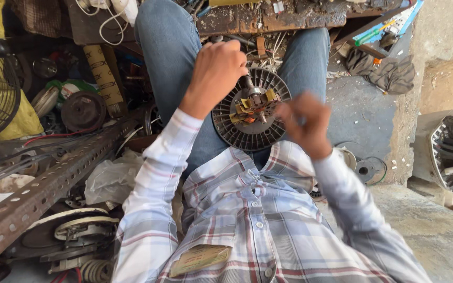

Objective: The person manipulates a fan motor stator and rotor assembly by hand, handling internal components and wires while the device rests on their lap.

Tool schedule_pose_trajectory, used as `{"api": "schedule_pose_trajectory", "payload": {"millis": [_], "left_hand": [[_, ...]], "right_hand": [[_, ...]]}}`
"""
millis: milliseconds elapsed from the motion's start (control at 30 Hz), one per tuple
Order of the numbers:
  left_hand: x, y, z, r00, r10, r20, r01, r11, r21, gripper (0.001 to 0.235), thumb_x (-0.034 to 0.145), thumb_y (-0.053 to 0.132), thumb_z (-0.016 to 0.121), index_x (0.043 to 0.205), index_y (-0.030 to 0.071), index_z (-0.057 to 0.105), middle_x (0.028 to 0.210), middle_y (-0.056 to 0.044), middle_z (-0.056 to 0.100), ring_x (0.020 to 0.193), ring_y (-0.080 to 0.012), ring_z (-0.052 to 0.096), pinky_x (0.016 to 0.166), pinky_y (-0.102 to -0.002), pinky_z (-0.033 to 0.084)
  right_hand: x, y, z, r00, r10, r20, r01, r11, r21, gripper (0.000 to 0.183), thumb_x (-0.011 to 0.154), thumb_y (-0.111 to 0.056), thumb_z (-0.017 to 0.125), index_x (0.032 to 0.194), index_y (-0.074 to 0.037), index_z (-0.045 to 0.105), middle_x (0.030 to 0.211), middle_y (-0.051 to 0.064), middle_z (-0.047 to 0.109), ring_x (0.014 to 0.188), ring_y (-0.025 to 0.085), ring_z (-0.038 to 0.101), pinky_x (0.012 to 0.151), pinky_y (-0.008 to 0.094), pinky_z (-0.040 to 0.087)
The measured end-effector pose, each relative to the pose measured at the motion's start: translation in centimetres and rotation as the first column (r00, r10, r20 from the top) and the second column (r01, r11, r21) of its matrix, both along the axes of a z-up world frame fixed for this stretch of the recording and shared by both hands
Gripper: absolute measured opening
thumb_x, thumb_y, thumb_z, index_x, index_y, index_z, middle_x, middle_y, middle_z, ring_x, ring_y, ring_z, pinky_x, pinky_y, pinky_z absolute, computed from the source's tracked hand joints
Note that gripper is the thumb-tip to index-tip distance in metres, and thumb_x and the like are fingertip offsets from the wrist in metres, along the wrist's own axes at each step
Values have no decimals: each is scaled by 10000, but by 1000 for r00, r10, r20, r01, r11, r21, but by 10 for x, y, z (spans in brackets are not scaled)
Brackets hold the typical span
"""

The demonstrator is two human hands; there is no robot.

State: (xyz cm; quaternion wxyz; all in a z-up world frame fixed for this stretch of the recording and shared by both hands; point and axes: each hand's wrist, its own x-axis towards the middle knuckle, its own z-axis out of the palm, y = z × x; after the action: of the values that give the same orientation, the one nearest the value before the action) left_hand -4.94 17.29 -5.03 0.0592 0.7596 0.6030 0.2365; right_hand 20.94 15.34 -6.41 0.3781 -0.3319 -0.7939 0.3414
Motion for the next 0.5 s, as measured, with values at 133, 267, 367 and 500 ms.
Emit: {"api": "schedule_pose_trajectory", "payload": {"millis": [133,267,367,500], "left_hand": [[9,17,-1,992,5,-126,15,987,162,157,815,203,823,737,108,726,817,-67,640,803,-223,665,786,-431,455],[23,15,30,981,83,-175,-33,962,271,119,909,193,783,820,125,743,850,-31,644,818,-196,626,806,-402,413],[44,-24,48,986,73,-152,-31,965,261,102,943,190,755,860,131,752,844,-32,632,822,-193,605,826,-420,397],[81,-85,45,994,-8,-107,16,998,68,149,907,231,746,851,96,718,821,-34,621,809,-205,603,826,-439,404]], "right_hand": [[-30,77,-13,976,208,70,-144,847,-511,199,920,-175,819,933,1,729,758,24,655,702,57,551,620,241,440],[-61,108,-35,803,508,-312,-587,582,-563,112,926,-55,762,1005,20,734,911,19,737,829,72,669,785,245,550],[-45,120,-41,790,561,-247,-608,664,-435,70,951,10,762,1016,17,738,889,50,703,837,89,596,769,272,509],[-34,122,-30,728,662,-179,-677,650,-344,117,928,22,747,1044,5,759,958,79,729,871,180,670,807,286,532]]}}
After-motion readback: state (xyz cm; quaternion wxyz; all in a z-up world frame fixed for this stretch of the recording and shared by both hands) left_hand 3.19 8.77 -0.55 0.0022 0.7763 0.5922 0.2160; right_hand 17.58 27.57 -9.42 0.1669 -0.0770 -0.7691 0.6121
